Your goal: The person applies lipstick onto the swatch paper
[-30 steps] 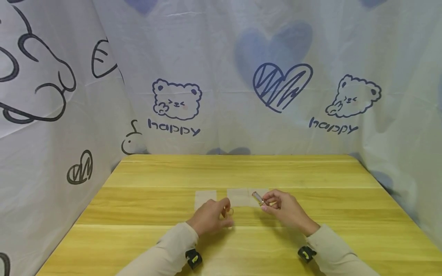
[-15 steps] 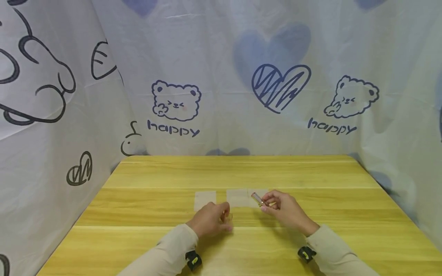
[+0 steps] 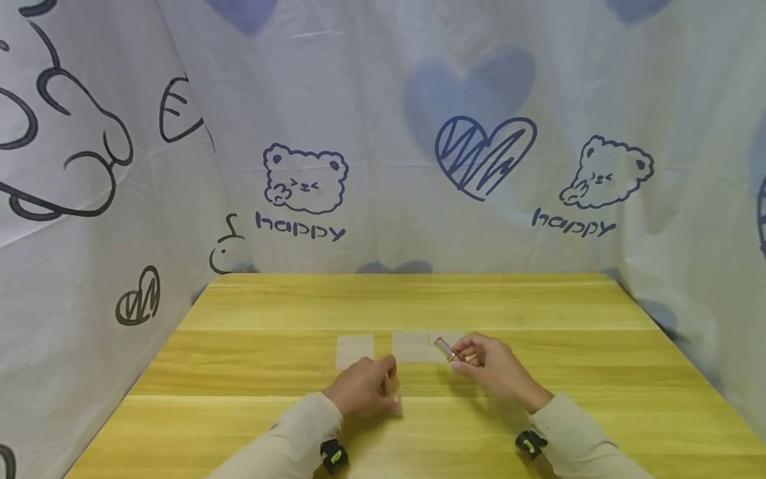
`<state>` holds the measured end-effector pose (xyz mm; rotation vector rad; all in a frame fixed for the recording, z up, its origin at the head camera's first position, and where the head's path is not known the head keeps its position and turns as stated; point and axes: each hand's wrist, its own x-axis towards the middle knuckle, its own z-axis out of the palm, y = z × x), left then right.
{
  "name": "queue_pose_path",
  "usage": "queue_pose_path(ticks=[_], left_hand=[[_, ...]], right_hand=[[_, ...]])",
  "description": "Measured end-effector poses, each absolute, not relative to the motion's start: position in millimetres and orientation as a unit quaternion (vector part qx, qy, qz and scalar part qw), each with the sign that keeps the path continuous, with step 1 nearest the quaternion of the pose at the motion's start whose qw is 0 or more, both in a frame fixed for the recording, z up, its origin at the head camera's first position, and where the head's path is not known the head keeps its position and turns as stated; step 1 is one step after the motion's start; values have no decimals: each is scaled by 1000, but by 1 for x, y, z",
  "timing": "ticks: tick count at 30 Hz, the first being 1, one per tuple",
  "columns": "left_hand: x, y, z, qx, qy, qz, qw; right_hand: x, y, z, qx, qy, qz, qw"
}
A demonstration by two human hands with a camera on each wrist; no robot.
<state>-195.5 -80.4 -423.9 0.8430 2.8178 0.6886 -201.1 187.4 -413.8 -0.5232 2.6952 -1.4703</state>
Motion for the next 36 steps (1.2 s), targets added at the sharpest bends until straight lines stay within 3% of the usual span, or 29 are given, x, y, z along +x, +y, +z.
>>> queue_pose_path(ticks=[5, 16, 23, 31, 36], left_hand=[[-195, -81, -422, 269, 925, 260, 73], [-195, -60, -405, 248, 883, 399, -12], [-191, -46, -394, 164, 833, 528, 18], [-186, -33, -391, 78, 702, 700, 106], [-184, -30, -392, 53, 675, 727, 116]], right_hand=[[-200, 186, -414, -174, 863, -474, 9], [-191, 173, -408, -208, 857, -471, -34], [-185, 162, -399, -218, 847, -482, -47], [-182, 150, -400, -260, 842, -442, -168], [-183, 145, -403, -295, 833, -397, -250]])
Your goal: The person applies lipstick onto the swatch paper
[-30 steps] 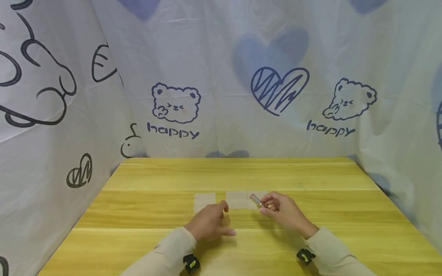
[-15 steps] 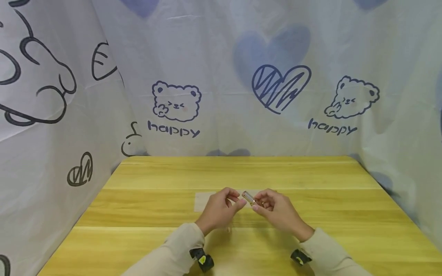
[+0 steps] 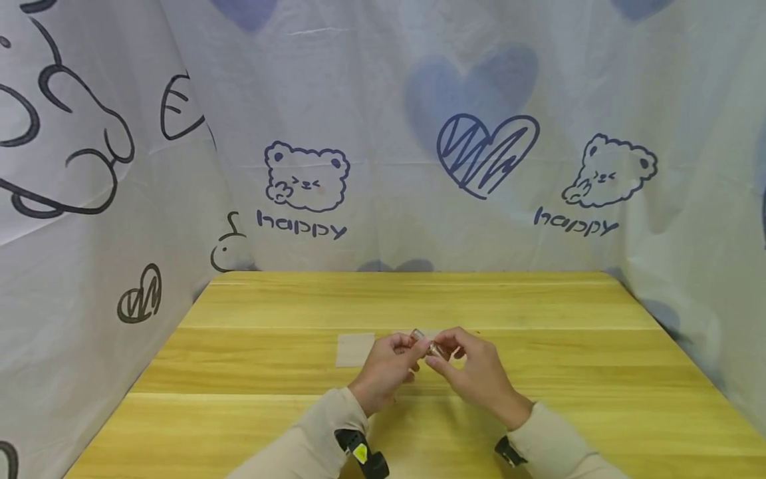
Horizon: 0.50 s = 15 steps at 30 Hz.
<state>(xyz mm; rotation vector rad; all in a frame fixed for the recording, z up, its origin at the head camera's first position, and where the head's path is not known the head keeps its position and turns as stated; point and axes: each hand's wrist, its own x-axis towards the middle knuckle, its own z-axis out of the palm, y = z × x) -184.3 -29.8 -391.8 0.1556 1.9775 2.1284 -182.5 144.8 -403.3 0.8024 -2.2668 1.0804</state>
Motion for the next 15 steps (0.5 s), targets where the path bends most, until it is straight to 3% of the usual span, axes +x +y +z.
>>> queue_pose_path(ticks=[8, 15], left_hand=[[-182, -31, -393, 27, 639, 764, 83], [-183, -31, -389, 34, 653, 754, 58]], right_hand=[[-180, 136, -405, 317, -822, 379, 284], [-178, 134, -402, 303, -817, 407, 275]])
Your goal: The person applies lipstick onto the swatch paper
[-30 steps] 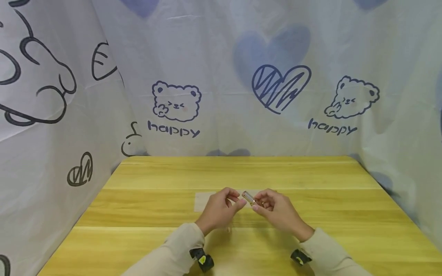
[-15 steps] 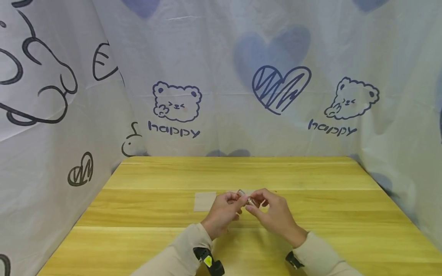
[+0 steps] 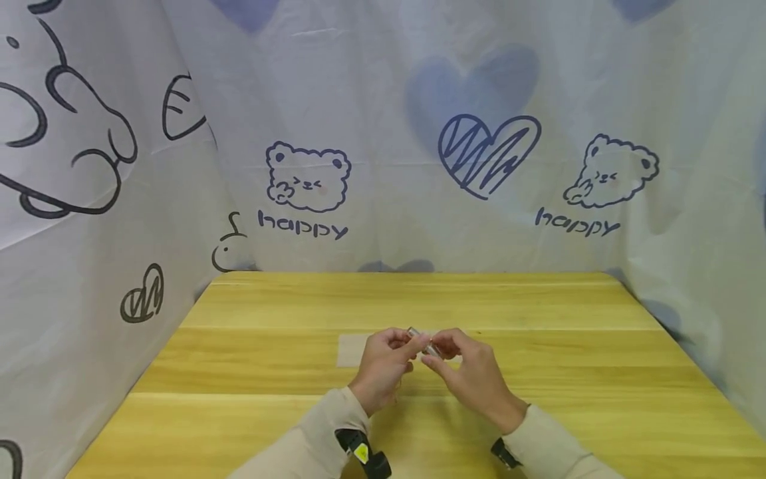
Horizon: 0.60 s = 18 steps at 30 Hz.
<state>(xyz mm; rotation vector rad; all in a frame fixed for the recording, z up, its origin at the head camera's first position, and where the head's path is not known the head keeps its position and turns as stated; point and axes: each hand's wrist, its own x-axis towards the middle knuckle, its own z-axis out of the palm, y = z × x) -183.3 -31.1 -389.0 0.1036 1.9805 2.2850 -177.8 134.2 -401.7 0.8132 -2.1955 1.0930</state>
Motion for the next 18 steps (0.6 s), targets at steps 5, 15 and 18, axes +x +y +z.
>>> queue_pose_path(ticks=[5, 15, 18], left_hand=[[-184, -31, -387, 56, 663, 745, 45], [-183, -27, -386, 41, 661, 749, 27], [-182, -25, -386, 17, 655, 755, 18]], right_hand=[[-179, 138, -399, 315, -812, 437, 224], [-181, 144, -392, 246, -823, 502, 104], [-181, 143, -394, 256, -820, 488, 152]])
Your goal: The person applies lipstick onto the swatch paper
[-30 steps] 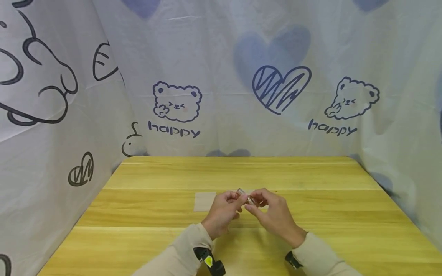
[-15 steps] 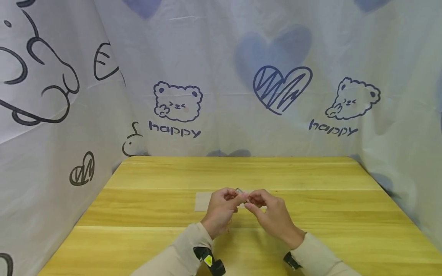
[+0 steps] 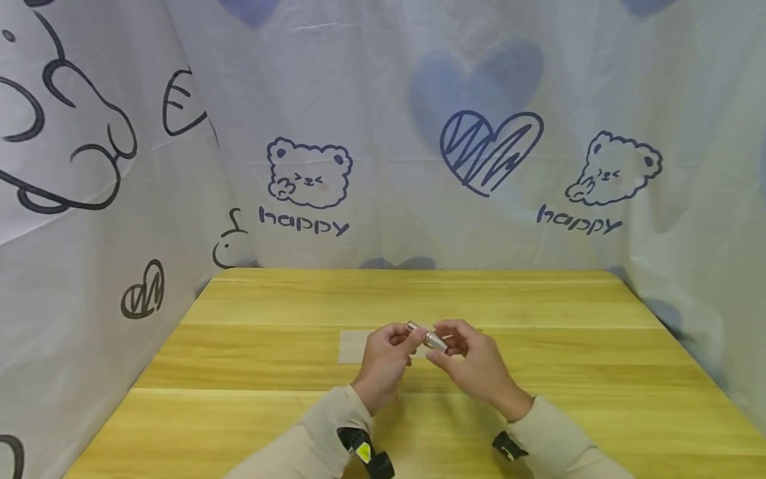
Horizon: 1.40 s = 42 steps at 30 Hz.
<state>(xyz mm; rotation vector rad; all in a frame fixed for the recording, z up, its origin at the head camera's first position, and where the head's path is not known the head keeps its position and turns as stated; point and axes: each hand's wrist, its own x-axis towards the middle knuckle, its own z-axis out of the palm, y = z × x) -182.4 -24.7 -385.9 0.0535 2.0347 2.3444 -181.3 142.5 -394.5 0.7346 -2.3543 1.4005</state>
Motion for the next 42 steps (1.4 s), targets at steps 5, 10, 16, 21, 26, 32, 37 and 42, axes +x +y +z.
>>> queue_pose_path(ticks=[5, 10, 16, 21, 26, 32, 37, 42], left_hand=[[-180, -23, -385, -15, 638, 770, 9], [-177, -20, -383, -33, 618, 785, 3], [-178, -19, -383, -36, 612, 790, -3], [-180, -20, -385, -23, 615, 788, 0], [-180, -20, -386, -20, 623, 782, 6], [-180, -20, -385, -30, 623, 782, 4], [-181, -20, -385, -28, 622, 783, 1], [-181, -19, -385, -23, 625, 781, 4]], right_hand=[[-184, 139, -402, 309, -803, 421, 286], [-186, 137, -405, 346, -780, 367, 370], [-186, 137, -405, 350, -778, 365, 373], [-188, 139, -408, 361, -782, 372, 346], [-187, 141, -408, 347, -791, 419, 282], [-187, 140, -407, 333, -802, 400, 293], [-187, 138, -406, 339, -792, 387, 329], [-188, 137, -405, 334, -790, 375, 350]])
